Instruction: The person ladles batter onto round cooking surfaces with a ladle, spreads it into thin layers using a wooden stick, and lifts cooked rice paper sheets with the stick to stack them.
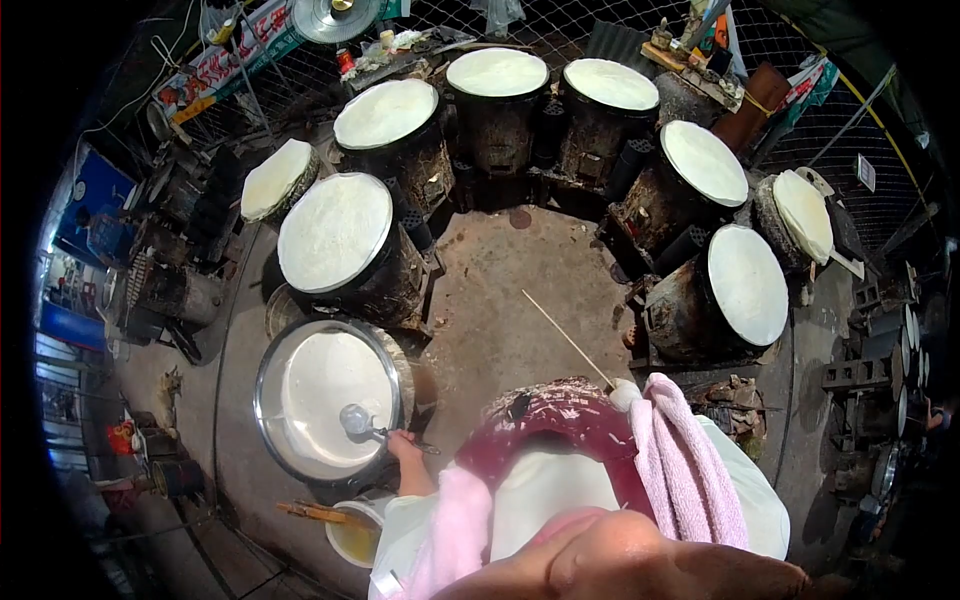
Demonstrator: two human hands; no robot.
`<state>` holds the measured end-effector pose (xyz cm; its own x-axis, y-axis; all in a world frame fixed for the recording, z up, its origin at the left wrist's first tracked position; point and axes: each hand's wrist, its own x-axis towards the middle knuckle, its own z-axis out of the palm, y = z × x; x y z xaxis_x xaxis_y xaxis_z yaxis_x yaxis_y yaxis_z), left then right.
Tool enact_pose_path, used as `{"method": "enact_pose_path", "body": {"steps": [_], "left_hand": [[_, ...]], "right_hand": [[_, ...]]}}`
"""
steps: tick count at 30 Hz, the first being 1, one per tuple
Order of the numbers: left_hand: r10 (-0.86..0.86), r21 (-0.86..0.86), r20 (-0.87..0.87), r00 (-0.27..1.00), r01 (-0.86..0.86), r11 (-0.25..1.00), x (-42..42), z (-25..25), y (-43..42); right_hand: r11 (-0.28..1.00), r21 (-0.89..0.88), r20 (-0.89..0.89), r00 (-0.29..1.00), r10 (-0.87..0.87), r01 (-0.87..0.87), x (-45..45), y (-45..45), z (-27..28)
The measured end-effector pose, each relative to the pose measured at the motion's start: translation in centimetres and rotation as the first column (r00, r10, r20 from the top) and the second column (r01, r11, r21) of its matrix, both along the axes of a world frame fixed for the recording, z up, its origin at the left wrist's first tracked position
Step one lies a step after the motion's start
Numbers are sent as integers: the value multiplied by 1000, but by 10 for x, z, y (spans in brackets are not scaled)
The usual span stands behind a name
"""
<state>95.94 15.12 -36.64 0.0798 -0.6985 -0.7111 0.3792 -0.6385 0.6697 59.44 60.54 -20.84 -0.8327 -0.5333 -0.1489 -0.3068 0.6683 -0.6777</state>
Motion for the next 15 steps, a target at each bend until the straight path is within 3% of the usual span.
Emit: {"method": "enact_pose_path", "body": {"steps": [4, 7, 9, 15], "left_hand": [[7, 11, 12, 1000, -8, 1000, -2, 4, 1], [-15, 13, 12, 1000, 15, 1000, -2, 8, 1], [-15, 14, 12, 1000, 15, 1000, -2, 10, 1], [-14, 5, -3, 1000, 14, 1000, -1, 9, 2]], "right_hand": [[1000, 23, -6, 1000, 17, -17, -1, 0, 1], [976, -219, 81, 997, 4, 14, -2, 2, -8], [980, -161, 175, 981, -88, 116, -2, 5, -10], [944, -166, 489, 855, -172, 284, 28, -51, 165]]}}
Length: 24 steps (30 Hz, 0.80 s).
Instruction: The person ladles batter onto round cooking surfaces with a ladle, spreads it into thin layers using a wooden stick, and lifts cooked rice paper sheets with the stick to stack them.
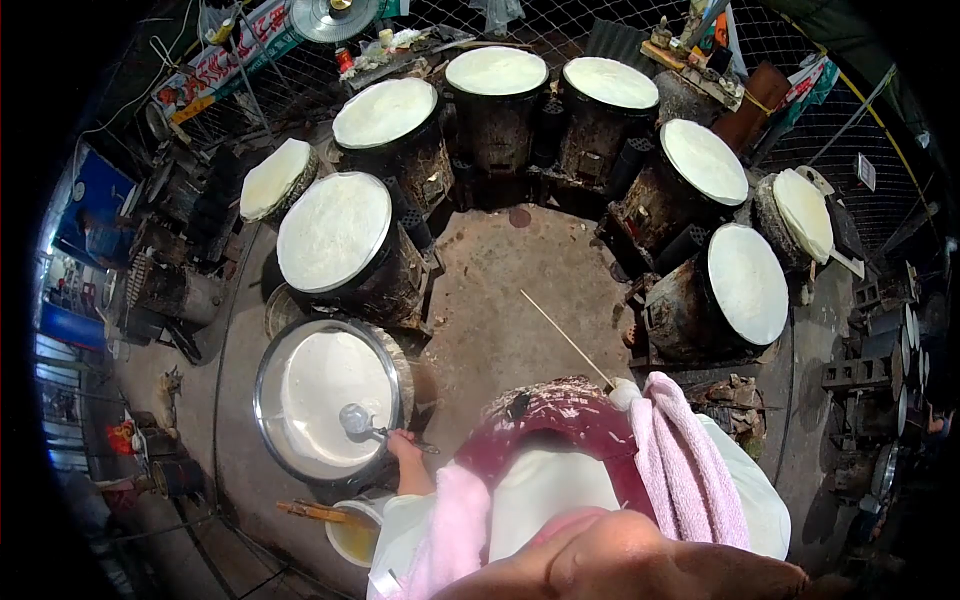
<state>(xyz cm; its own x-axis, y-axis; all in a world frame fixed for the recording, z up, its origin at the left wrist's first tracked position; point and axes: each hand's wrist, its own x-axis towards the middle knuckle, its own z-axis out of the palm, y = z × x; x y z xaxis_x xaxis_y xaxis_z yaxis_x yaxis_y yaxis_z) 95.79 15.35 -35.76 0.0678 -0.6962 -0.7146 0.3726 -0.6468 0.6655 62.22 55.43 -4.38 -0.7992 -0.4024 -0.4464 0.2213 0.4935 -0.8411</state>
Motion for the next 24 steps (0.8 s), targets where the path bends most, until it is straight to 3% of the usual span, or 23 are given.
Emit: {"method": "enact_pose_path", "body": {"steps": [2, 5, 8, 10, 13, 16, 24], "left_hand": [[0, -7, 6, 1000, 0, 1000, 1, -5, -1], [2, -17, 19, 1000, -1, 1000, 4, -16, -4], [3, -20, 23, 1000, -3, 1000, 3, -13, -3], [-4, -20, 28, 1000, 5, 1000, 4, -13, -3], [4, -3, 38, 999, -4, 1000, 0, -3, -2], [12, 7, 32, 999, -12, 1000, -2, 1, -1], [6, -9, 28, 1000, -6, 1000, 0, -4, -1]], "right_hand": [[989, -139, -13, 999, -49, 47, -1, 8, -20], [949, -301, -62, 991, -120, 96, -9, 34, -113], [949, -314, -80, 995, -59, 31, -23, 56, -171], [946, -324, -105, 993, -56, 19, -25, 61, -185], [868, -447, 154, 975, -163, 216, -19, 54, -169], [852, -469, 161, 970, -180, 235, -22, 61, -194], [961, -252, -1, 993, -116, 112, -28, 62, -195]]}}
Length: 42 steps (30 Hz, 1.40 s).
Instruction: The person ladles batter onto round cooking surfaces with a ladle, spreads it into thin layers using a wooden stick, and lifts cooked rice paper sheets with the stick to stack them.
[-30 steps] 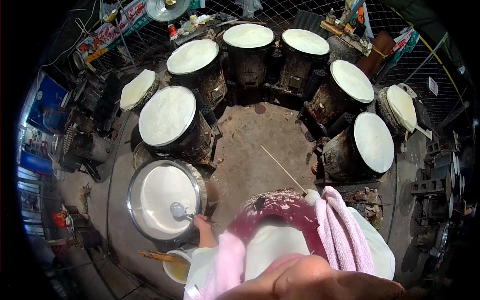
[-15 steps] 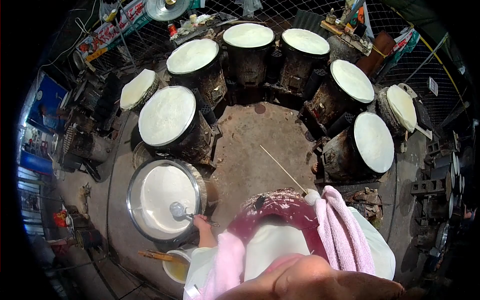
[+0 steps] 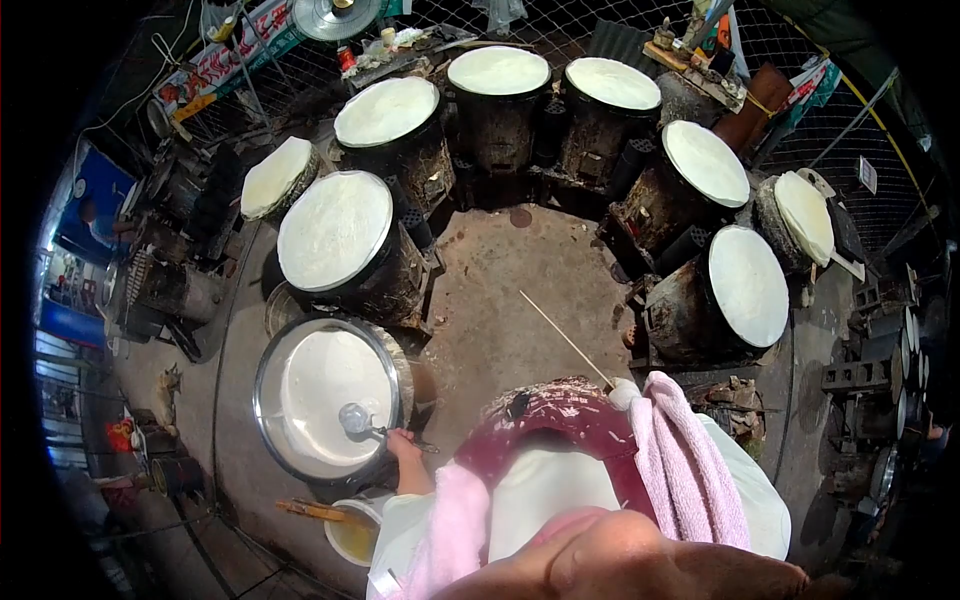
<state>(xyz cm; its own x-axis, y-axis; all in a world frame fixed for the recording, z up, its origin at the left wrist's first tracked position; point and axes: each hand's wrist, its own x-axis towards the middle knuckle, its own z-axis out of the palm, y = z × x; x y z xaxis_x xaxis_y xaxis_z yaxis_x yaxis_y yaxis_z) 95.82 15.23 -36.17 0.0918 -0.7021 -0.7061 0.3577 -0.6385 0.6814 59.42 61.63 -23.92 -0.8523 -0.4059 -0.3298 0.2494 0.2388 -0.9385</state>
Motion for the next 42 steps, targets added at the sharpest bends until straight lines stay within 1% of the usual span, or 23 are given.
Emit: {"method": "enact_pose_path", "body": {"steps": [1, 2, 4, 7, 10, 13, 16, 18, 20, 22, 25, 28, 31, 32, 34, 36, 38, 39, 41, 42], "left_hand": [[-3, -8, -10, 1000, 3, 1000, 1, -2, 0], [0, -10, -4, 1000, 0, 1000, 1, -2, 0], [4, -14, 8, 1000, -4, 1000, 0, -3, 0], [7, -5, 14, 1000, -6, 1000, 1, -5, -1], [2, 24, 16, 1000, -3, 1000, 1, -6, -2], [-3, 26, 9, 1000, 2, 1000, 3, -7, -3], [-5, 20, 14, 1000, 5, 1000, 2, -7, -3], [-5, 22, 13, 1000, 5, 1000, 1, -6, -2], [-4, 26, 10, 1000, 3, 1000, 1, -6, -2], [-1, 32, 4, 1000, 1, 999, 2, -6, -3], [4, 38, 29, 1000, -5, 999, -2, 1, -1], [-19, 28, -6, 1000, 19, 999, 5, -17, -6], [-29, 19, -3, 1000, 29, 999, 5, -15, -5], [-27, 19, 4, 1000, 27, 999, 4, -12, -4], [-24, 19, 18, 1000, 24, 1000, 1, -6, -3], [-26, 17, 15, 1000, 26, 1000, 1, -5, -2], [-19, 11, 19, 1000, 19, 1000, 1, -6, -3], [-11, 6, 24, 1000, 10, 1000, 2, -10, -4], [-10, 3, 26, 1000, 10, 1000, 3, -13, -4], [-18, 4, 24, 1000, 18, 1000, 3, -12, -4]], "right_hand": [[998, 55, -33, 999, 27, -25, -2, 2, -6], [983, 164, -106, 989, 103, -85, -2, 1, 0], [907, 384, -222, 936, 272, -172, -3, -6, 23], [924, 334, -279, 917, 287, -187, -2, -10, 32], [869, 475, -225, 936, 271, -138, 1, -13, 36], [972, 192, -327, 924, 197, -139, 2, -5, 19], [999, -44, -155, 988, 3, -10, 5, -6, 8], [990, 81, -404, 912, -72, 114, 20, -23, 18], [983, 169, -470, 883, 12, 76, 19, -20, 14], [963, 225, -351, 910, 222, -148, -3, 7, -11], [935, 311, -337, 900, 278, -172, -6, 11, -16], [946, 320, -211, 969, 127, -54, 1, 0, 1], [991, 133, -156, 987, 41, -20, 1, 4, -12], [991, 127, -186, 981, 59, -35, 0, 7, -18], [999, 42, -132, 991, 37, -32, 3, -4, 14], [998, -55, 19, 1000, -18, 19, 11, -27, 80], [991, -104, 141, 987, -72, 88, 22, -42, 120], [988, -105, 173, 980, -93, 113, 26, -45, 132], [984, -144, 185, 979, -81, 108, 25, -43, 127], [980, -190, 152, 988, -33, 62, 23, -42, 124]]}}
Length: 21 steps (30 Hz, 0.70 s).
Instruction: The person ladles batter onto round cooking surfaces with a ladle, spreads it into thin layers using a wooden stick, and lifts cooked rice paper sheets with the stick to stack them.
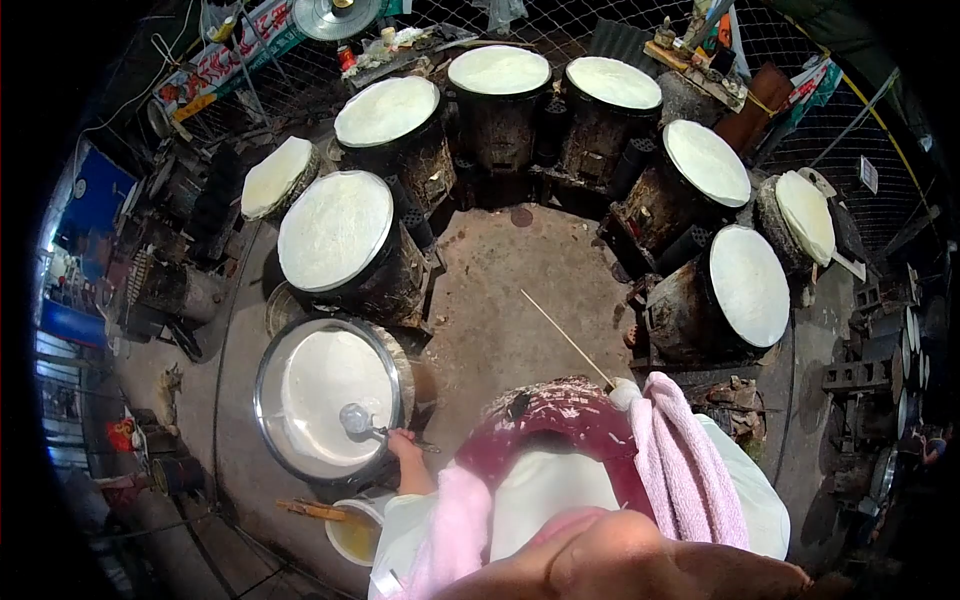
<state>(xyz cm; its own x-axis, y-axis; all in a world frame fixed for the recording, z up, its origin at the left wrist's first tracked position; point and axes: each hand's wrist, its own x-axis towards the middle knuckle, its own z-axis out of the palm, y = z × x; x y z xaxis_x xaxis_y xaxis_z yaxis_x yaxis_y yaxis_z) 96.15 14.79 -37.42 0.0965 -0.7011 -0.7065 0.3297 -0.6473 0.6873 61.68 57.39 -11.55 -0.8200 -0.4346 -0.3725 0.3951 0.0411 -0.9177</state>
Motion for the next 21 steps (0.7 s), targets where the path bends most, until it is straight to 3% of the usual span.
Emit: {"method": "enact_pose_path", "body": {"steps": [3, 7, 17, 21], "left_hand": [[-9, -5, 7, 1000, 9, 1000, 0, 1, 0], [19, 23, 28, 999, -20, 1000, -5, 13, 2], [18, 14, -2, 1000, -18, 1000, -4, 10, 2], [16, 8, 14, 1000, -16, 1000, -5, 11, 2]], "right_hand": [[985, 50, -169, 971, 169, -163, -4, 7, -1], [962, 161, -244, 936, 255, -220, -5, 3, 8], [925, 289, -338, 877, 341, -248, -5, -5, 38], [936, 258, -298, 902, 313, -240, -3, -6, 42]]}}
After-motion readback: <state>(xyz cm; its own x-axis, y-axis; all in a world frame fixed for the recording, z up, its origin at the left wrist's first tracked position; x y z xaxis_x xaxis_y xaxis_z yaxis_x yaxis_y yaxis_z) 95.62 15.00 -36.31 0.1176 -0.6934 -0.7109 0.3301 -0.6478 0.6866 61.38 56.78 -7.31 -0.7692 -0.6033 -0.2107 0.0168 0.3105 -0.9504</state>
